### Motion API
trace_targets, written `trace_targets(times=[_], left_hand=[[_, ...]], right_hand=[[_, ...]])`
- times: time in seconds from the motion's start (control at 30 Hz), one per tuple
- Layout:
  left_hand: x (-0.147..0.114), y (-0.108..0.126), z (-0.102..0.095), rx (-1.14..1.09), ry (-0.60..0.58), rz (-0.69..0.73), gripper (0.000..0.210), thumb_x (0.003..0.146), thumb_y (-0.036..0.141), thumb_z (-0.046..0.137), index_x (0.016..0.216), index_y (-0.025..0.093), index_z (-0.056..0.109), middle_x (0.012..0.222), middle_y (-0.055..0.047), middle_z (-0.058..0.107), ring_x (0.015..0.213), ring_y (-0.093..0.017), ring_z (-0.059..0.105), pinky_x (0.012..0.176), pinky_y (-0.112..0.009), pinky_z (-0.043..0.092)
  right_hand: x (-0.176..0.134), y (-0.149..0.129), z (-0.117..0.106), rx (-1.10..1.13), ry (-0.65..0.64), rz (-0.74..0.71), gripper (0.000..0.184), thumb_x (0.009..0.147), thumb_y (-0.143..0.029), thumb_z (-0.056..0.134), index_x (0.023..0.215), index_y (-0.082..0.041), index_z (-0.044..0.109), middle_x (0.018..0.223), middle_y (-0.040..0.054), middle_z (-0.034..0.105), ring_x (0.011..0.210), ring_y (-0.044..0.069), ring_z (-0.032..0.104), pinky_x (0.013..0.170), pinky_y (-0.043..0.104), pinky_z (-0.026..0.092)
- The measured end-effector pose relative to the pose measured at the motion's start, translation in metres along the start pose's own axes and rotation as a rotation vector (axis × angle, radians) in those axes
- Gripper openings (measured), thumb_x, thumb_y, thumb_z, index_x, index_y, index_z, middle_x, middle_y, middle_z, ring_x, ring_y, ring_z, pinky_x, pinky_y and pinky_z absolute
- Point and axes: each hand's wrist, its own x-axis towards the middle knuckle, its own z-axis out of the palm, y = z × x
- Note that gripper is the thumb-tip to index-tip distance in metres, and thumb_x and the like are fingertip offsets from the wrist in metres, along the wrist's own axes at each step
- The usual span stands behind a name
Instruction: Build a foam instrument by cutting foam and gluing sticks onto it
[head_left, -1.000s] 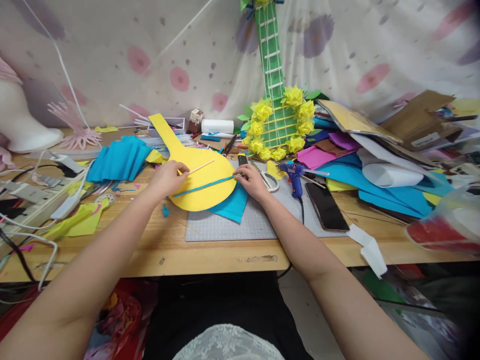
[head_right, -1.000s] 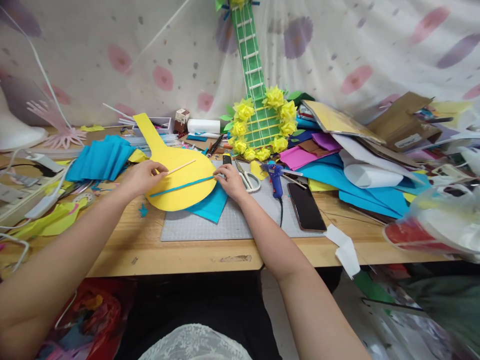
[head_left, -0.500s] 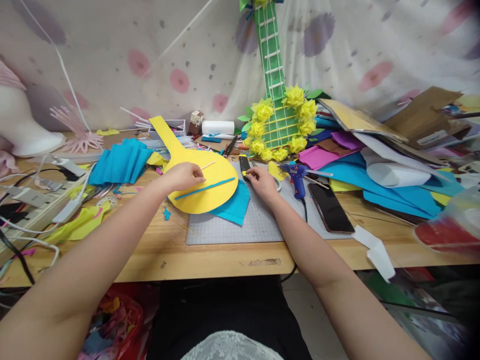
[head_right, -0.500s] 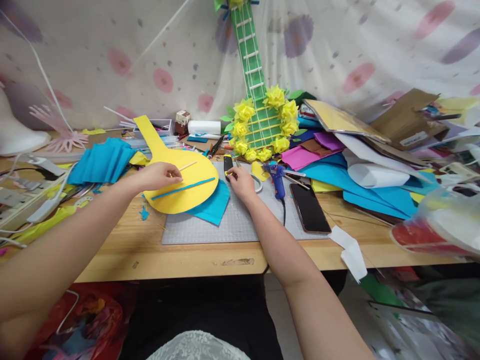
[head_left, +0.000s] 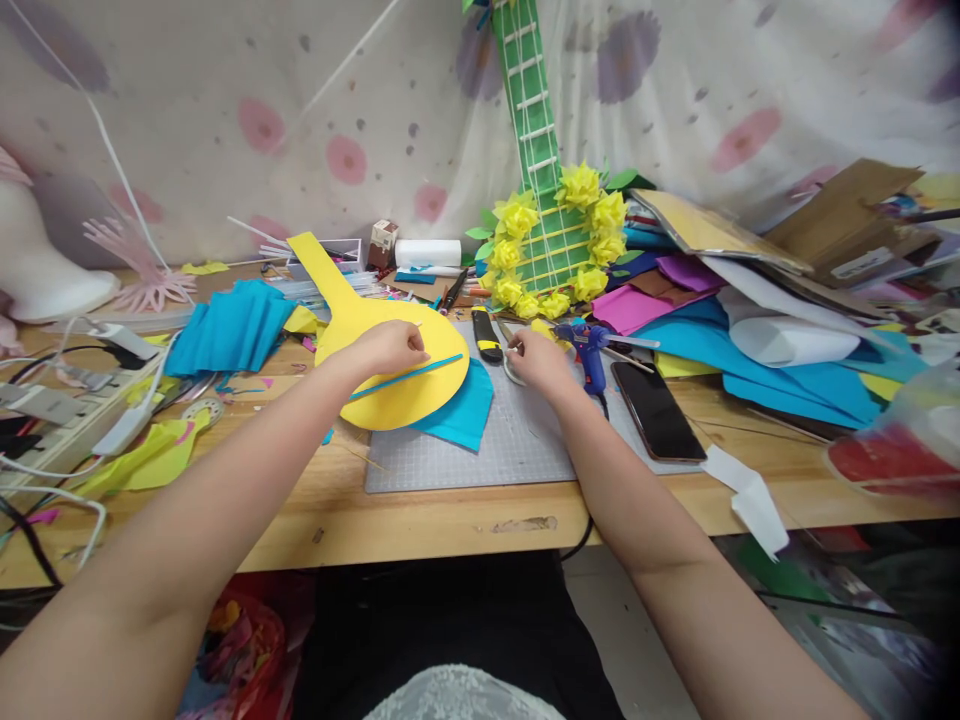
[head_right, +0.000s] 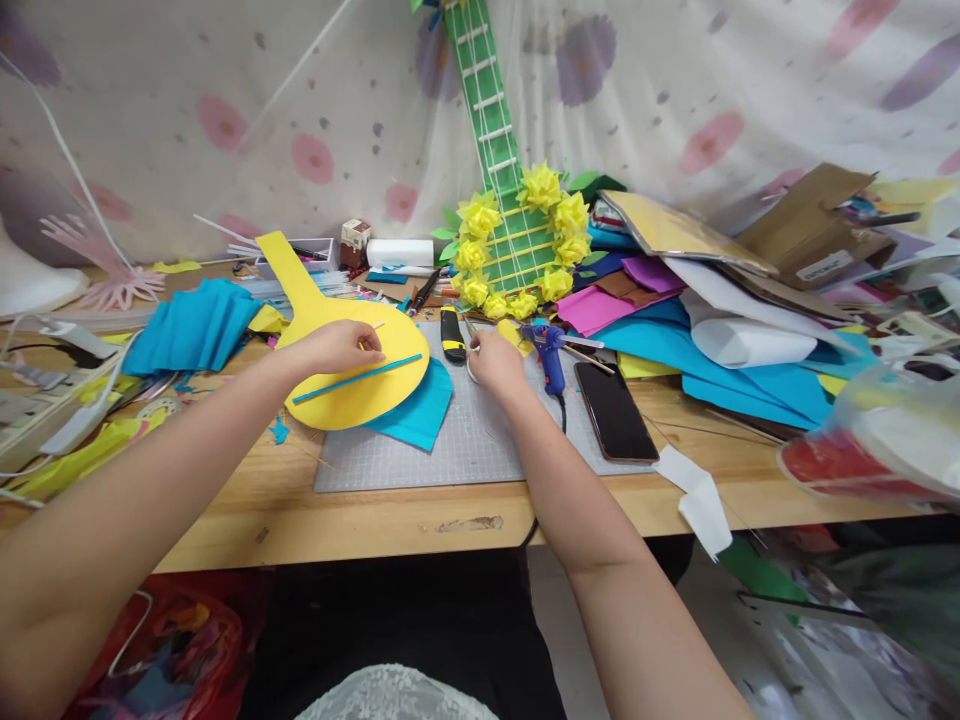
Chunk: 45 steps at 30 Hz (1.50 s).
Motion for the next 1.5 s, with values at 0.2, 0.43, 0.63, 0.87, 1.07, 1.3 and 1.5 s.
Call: trace_targets(times=[0.2,0.43,0.63,0.87,1.07,1.3,1.5], left_hand=[[0.009,0.023,0.033,0.001,0.148,0.034,0.028,0.070,0.035,0.057,0.090,0.016,0.061,0.100,-0.010,0.061,0.100,-0.023,0.054,0.082,-0.029,0.041],[0.010,0.020,0.038,-0.128,0.236,0.006,0.013,0.078,0.026,0.047,0.080,0.017,0.056,0.091,-0.008,0.061,0.088,-0.020,0.056,0.076,-0.030,0.042],[-0.004,0.014,0.020,-0.319,0.302,-0.038,0.013,0.078,0.029,0.048,0.084,0.018,0.052,0.085,-0.005,0.063,0.076,-0.017,0.057,0.062,-0.027,0.040],[-0.009,0.009,0.024,-0.300,0.259,-0.067,0.012,0.073,0.027,0.051,0.078,0.018,0.056,0.080,-0.004,0.064,0.072,-0.016,0.057,0.060,-0.025,0.041],[0.000,0.014,0.023,-0.165,0.127,-0.067,0.014,0.069,0.030,0.055,0.072,0.018,0.063,0.082,-0.005,0.067,0.073,-0.019,0.060,0.061,-0.026,0.042],[0.019,0.023,0.015,-0.111,-0.006,-0.078,0.018,0.060,0.030,0.064,0.072,0.018,0.067,0.079,-0.003,0.068,0.073,-0.018,0.061,0.059,-0.023,0.043],[0.024,0.031,0.004,-0.147,-0.157,-0.173,0.014,0.057,0.028,0.067,0.066,0.017,0.065,0.066,-0.003,0.067,0.061,-0.016,0.061,0.056,-0.022,0.045]], right_hand=[[-0.004,0.003,-0.003,-0.251,-0.031,0.023,0.038,0.077,-0.027,0.050,0.110,-0.007,0.050,0.109,0.0197,0.055,0.100,0.027,0.053,0.079,0.032,0.040],[0.003,0.003,-0.005,-0.267,-0.165,0.151,0.048,0.078,-0.042,0.049,0.108,-0.005,0.054,0.104,0.0213,0.060,0.099,0.027,0.057,0.077,0.032,0.042],[0.001,0.003,-0.016,-0.235,-0.164,0.134,0.043,0.080,-0.042,0.040,0.097,-0.009,0.062,0.100,0.0193,0.063,0.095,0.028,0.059,0.074,0.032,0.042],[0.003,0.015,-0.020,-0.136,-0.179,0.115,0.044,0.075,-0.052,0.043,0.088,-0.015,0.063,0.093,0.0134,0.065,0.086,0.026,0.061,0.065,0.030,0.043],[0.005,0.020,-0.015,-0.138,-0.174,0.128,0.039,0.071,-0.052,0.050,0.085,-0.017,0.062,0.092,0.0118,0.065,0.086,0.024,0.059,0.066,0.030,0.043],[0.001,0.016,-0.015,-0.160,-0.159,0.098,0.037,0.071,-0.048,0.050,0.090,-0.018,0.059,0.093,0.0100,0.064,0.085,0.024,0.059,0.066,0.029,0.042],[-0.003,0.008,-0.015,-0.229,-0.125,0.106,0.039,0.071,-0.044,0.054,0.097,-0.015,0.058,0.097,0.0136,0.063,0.090,0.025,0.058,0.070,0.031,0.042]])
